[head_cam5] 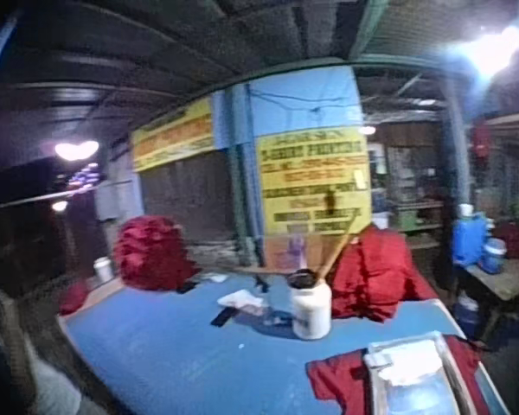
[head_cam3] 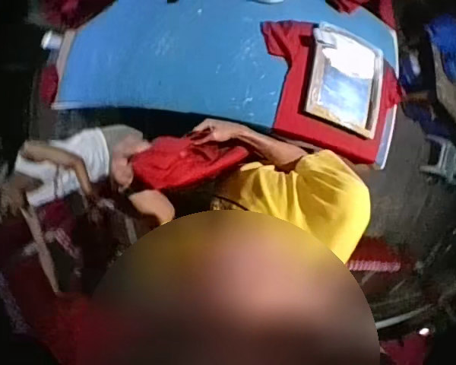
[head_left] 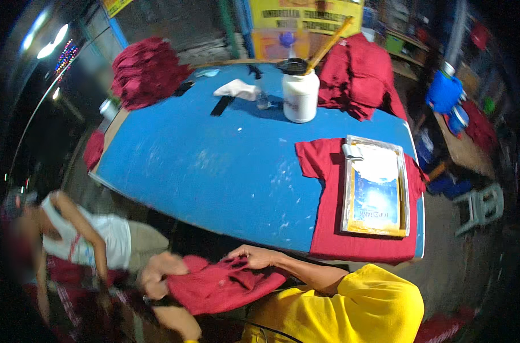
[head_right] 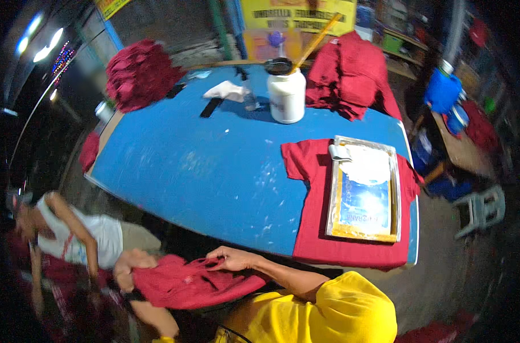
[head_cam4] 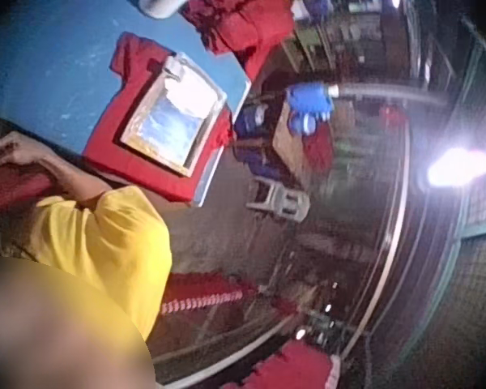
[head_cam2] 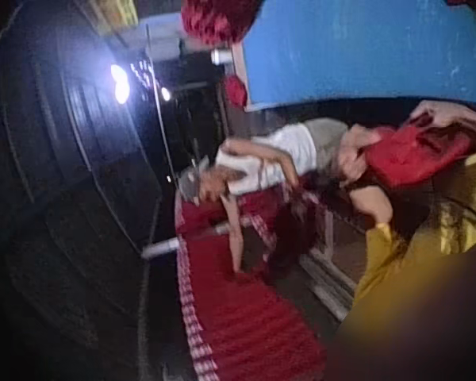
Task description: The person lays red t-shirts on a blue table, aligns a screen printing frame, and uses a squeegee to pull white ink across the screen to print a logo. Printed shirts are folded and placed on a drying rack while new shirts are prepared for the next cycle.
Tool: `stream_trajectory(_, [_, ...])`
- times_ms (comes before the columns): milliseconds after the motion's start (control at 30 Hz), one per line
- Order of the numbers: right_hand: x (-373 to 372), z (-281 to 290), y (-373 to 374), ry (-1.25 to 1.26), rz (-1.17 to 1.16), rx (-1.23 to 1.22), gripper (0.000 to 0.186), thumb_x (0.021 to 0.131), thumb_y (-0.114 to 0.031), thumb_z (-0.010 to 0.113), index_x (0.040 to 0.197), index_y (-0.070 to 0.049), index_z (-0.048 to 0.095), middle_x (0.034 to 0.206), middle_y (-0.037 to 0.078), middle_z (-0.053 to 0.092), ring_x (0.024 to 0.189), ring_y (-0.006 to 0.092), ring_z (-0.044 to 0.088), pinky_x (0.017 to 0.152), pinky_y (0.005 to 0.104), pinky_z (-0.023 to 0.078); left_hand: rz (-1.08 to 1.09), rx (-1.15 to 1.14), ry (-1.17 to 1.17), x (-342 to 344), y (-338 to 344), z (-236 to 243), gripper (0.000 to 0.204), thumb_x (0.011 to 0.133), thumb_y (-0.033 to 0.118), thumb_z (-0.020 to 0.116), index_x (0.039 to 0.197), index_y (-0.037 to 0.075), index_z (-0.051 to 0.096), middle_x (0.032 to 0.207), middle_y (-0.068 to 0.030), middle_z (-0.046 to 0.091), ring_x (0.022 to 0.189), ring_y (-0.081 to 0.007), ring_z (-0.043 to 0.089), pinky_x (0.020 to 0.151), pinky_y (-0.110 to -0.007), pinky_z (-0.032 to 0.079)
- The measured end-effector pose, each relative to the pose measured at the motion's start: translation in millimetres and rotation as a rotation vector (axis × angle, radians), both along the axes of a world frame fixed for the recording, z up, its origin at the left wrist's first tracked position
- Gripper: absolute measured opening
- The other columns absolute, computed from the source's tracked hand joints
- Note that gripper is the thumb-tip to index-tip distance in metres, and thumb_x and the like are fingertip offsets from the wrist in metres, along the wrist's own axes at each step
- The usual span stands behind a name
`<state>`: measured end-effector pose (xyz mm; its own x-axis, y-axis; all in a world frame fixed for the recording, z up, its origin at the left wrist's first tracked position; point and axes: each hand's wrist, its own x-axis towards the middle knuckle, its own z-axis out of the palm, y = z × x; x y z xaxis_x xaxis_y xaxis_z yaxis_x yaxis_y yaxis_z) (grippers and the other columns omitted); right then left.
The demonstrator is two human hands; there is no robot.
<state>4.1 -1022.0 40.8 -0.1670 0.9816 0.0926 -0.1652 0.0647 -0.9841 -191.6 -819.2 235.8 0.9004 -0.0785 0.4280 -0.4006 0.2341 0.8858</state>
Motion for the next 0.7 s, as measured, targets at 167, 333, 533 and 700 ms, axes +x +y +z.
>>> stream_trajectory(167, [9,-9,38,-0.001,-0.137,-0.093,0.032,0.099,-0.005,0.073,0.130,0.000,0.071,0.118,0.002,0.075,0.108,0.0123,0.061,0.099,0.0334,0.051,0.209,0.127,0.343,-14,62,27,0.022,0.085,0.017,0.087,0.082,-0.002,0.076,0.072,-0.0123,0.076,0.063,-0.0217,0.072,0.063,-0.035,0.055])
stream_trajectory(333, [12,-11,48,-0.039,-0.453,-0.116,0.023,0.101,-0.009,0.069,0.122,-0.001,0.073,0.109,0.001,0.075,0.102,0.0105,0.061,0.093,0.0313,0.052,0.113,0.537,0.421,16,104,62,0.021,0.089,0.017,0.079,0.099,-0.001,0.080,0.077,-0.0112,0.077,0.072,-0.0196,0.075,0.068,-0.031,0.053])
stream_trajectory(533, [-11,-10,30,-0.208,-0.868,-0.192,0.026,0.096,-0.007,0.065,0.119,-0.001,0.074,0.102,0.001,0.076,0.098,0.0115,0.063,0.089,0.0324,0.054,0.051,0.610,0.358,11,147,73,0.024,0.092,0.010,0.072,0.111,-0.001,0.079,0.085,-0.0074,0.078,0.071,-0.0084,0.066,0.067,-0.027,0.050])
stream_trajectory(700, [-66,26,-6,-0.248,-1.278,-0.290,0.026,0.092,-0.002,0.063,0.115,0.001,0.075,0.098,0.001,0.074,0.093,0.0115,0.065,0.083,0.0303,0.055,0.113,0.660,0.347,-10,176,70,0.027,0.095,0.007,0.065,0.118,-0.002,0.078,0.097,-0.0106,0.082,0.082,-0.0112,0.069,0.080,-0.028,0.054])
